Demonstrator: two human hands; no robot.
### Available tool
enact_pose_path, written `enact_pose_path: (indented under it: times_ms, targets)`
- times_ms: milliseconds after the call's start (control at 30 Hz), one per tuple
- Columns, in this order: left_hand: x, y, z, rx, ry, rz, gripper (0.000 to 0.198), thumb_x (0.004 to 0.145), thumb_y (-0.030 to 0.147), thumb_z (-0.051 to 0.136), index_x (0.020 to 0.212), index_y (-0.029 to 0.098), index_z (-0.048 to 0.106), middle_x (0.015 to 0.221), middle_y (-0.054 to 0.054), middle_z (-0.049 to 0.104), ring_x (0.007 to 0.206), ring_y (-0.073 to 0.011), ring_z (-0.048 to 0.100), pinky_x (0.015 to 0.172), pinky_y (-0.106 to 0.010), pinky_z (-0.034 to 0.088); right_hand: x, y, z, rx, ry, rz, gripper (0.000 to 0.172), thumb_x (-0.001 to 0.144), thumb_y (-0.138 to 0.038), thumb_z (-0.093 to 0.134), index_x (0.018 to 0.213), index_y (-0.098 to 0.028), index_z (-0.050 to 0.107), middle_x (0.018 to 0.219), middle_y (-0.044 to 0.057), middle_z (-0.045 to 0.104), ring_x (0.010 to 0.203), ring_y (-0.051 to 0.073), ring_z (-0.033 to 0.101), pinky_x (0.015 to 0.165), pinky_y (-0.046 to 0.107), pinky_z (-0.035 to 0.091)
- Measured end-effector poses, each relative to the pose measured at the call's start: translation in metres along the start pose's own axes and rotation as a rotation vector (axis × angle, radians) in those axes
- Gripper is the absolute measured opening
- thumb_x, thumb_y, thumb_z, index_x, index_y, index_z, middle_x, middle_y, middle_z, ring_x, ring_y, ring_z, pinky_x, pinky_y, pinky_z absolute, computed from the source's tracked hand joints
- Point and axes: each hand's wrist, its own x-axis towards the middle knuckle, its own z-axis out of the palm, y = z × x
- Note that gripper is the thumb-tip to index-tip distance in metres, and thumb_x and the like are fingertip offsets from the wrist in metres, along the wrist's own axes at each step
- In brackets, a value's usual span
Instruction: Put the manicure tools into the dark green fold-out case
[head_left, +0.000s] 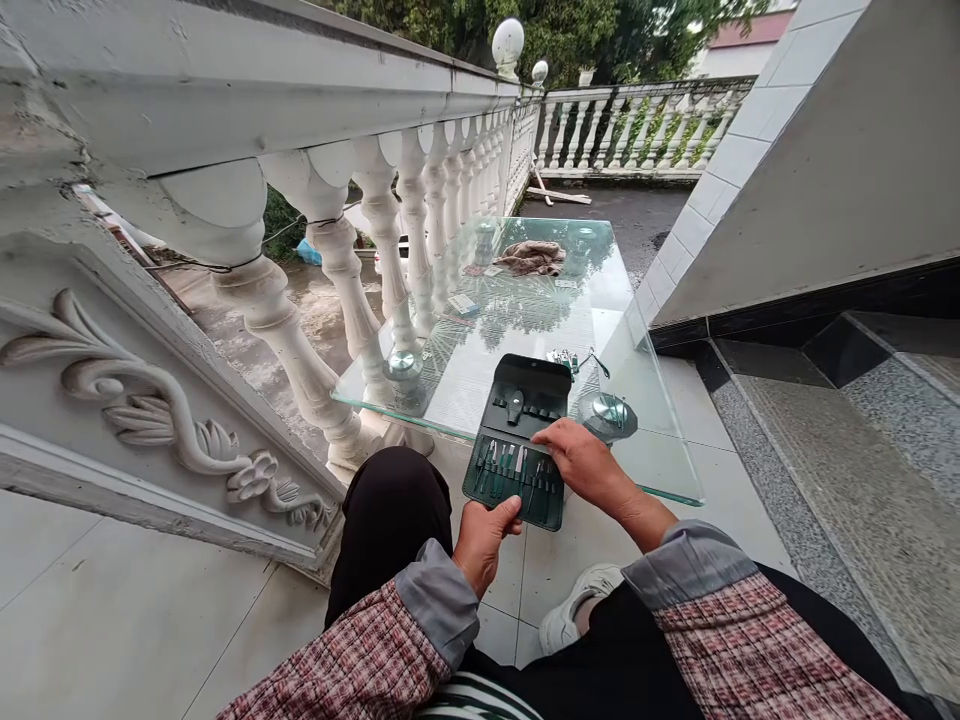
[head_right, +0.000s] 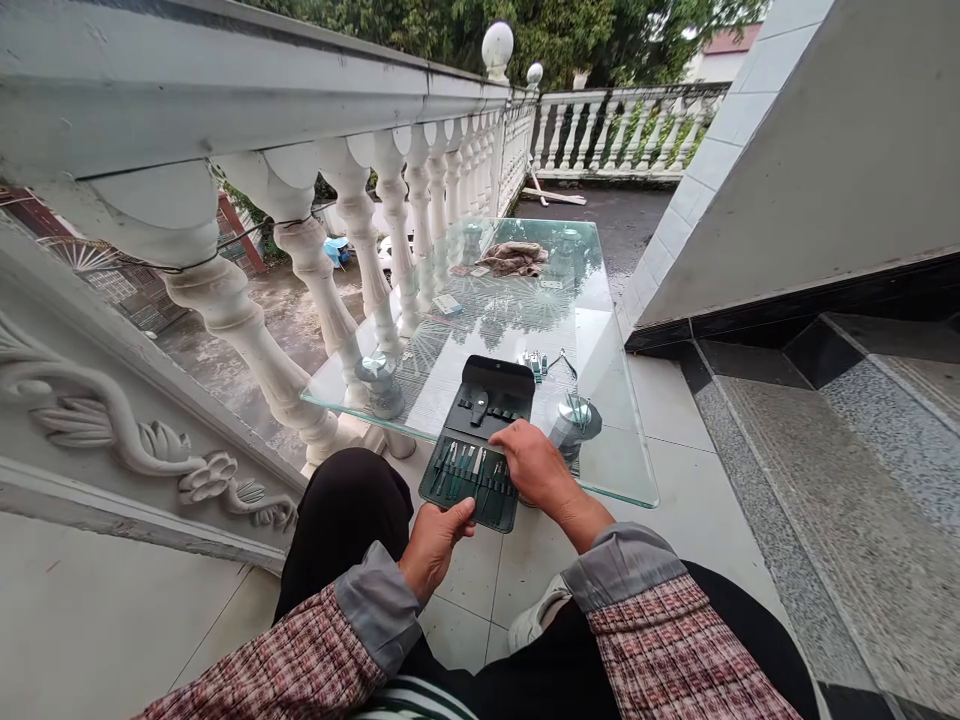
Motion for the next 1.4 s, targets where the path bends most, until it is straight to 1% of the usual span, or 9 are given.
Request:
enact_pose_path:
  times_ms: [100, 267, 400, 567, 667, 867, 1100, 1300, 1400]
  targets:
    - [-0.001, 0.001, 0.0, 0.004, -0.001, -0.005, 0.041, 0.048, 0.038, 0.083, 0.072, 0.01, 0.065, 0.064, -0.002, 0.059, 0.052, -0.0089, 0.05, 0.049, -0.021, 0.041, 0.004, 0.012, -0.013, 0.002, 0.119, 0.073, 0.028, 0.081, -0.019, 0.04, 0.094, -0.02, 0.065, 0.092, 0.007, 0.063, 0.088, 0.019, 0.056, 0.08, 0.032, 0.043]
    - [-0.003, 0.004, 0.0, 0.028, -0.023, -0.012, 0.038, 0.047, 0.035, 0.083, 0.069, 0.01, 0.066, 0.063, -0.002, 0.06, 0.055, -0.0103, 0.052, 0.051, -0.022, 0.042, 0.006, 0.055, -0.064, -0.08, 0.365, 0.39, 0.031, 0.081, -0.026, 0.042, 0.1, -0.018, 0.065, 0.103, 0.007, 0.064, 0.095, 0.02, 0.057, 0.086, 0.033, 0.043]
    - [-0.004, 0.005, 0.001, 0.053, -0.035, -0.022, 0.034, 0.046, 0.031, 0.083, 0.064, 0.008, 0.065, 0.058, -0.003, 0.059, 0.055, -0.0123, 0.054, 0.052, -0.023, 0.044, 0.001, 0.084, -0.085, -0.253, 0.207, 0.6, 0.038, 0.084, -0.027, 0.037, 0.111, -0.017, 0.061, 0.108, 0.009, 0.062, 0.095, 0.02, 0.057, 0.082, 0.03, 0.044]
    - [-0.003, 0.004, 0.001, 0.075, -0.014, -0.033, 0.032, 0.048, 0.031, 0.082, 0.058, 0.008, 0.063, 0.054, -0.003, 0.058, 0.053, -0.0124, 0.055, 0.052, -0.024, 0.045, -0.002, 0.093, -0.068, -0.349, 0.038, 0.624, 0.034, 0.081, -0.022, 0.044, 0.107, -0.019, 0.064, 0.104, 0.013, 0.061, 0.092, 0.023, 0.058, 0.079, 0.032, 0.042]
    - [-0.002, 0.004, 0.002, 0.078, -0.002, -0.02, 0.032, 0.047, 0.03, 0.082, 0.062, 0.009, 0.064, 0.057, -0.002, 0.059, 0.053, -0.0121, 0.055, 0.05, -0.023, 0.045, 0.001, 0.094, -0.059, -0.388, -0.007, 0.645, 0.034, 0.084, -0.026, 0.04, 0.109, -0.02, 0.063, 0.104, 0.014, 0.059, 0.092, 0.024, 0.058, 0.076, 0.032, 0.042]
    - [-0.003, 0.006, 0.002, 0.094, -0.002, -0.008, 0.029, 0.049, 0.029, 0.08, 0.064, 0.009, 0.064, 0.057, -0.002, 0.059, 0.052, -0.0114, 0.054, 0.049, -0.022, 0.044, 0.012, 0.094, -0.05, -0.435, -0.048, 0.644, 0.038, 0.087, -0.032, 0.035, 0.114, -0.024, 0.06, 0.107, 0.012, 0.056, 0.097, 0.023, 0.056, 0.074, 0.031, 0.041]
    - [-0.003, 0.007, 0.001, 0.081, 0.007, -0.014, 0.028, 0.051, 0.028, 0.079, 0.064, 0.01, 0.063, 0.058, -0.001, 0.057, 0.053, -0.011, 0.054, 0.049, -0.022, 0.043, 0.011, 0.097, -0.052, -0.482, -0.067, 0.688, 0.031, 0.085, -0.031, 0.039, 0.096, -0.021, 0.067, 0.102, 0.012, 0.061, 0.092, 0.023, 0.058, 0.068, 0.03, 0.04]
    - [-0.004, 0.007, 0.001, 0.066, -0.014, -0.014, 0.031, 0.051, 0.031, 0.079, 0.068, 0.01, 0.064, 0.061, -0.002, 0.058, 0.053, -0.0107, 0.053, 0.048, -0.021, 0.042, 0.011, 0.101, -0.053, -0.5, -0.047, 0.778, 0.032, 0.082, -0.038, 0.045, 0.096, -0.016, 0.064, 0.101, 0.015, 0.062, 0.092, 0.025, 0.059, 0.068, 0.031, 0.043]
    - [-0.004, 0.006, 0.0, 0.069, -0.022, -0.011, 0.033, 0.051, 0.033, 0.079, 0.07, 0.01, 0.065, 0.062, -0.002, 0.059, 0.053, -0.0106, 0.053, 0.048, -0.021, 0.041, 0.011, 0.103, -0.054, -0.494, -0.069, 0.806, 0.03, 0.082, -0.033, 0.045, 0.092, -0.015, 0.066, 0.099, 0.016, 0.064, 0.091, 0.026, 0.06, 0.069, 0.033, 0.044]
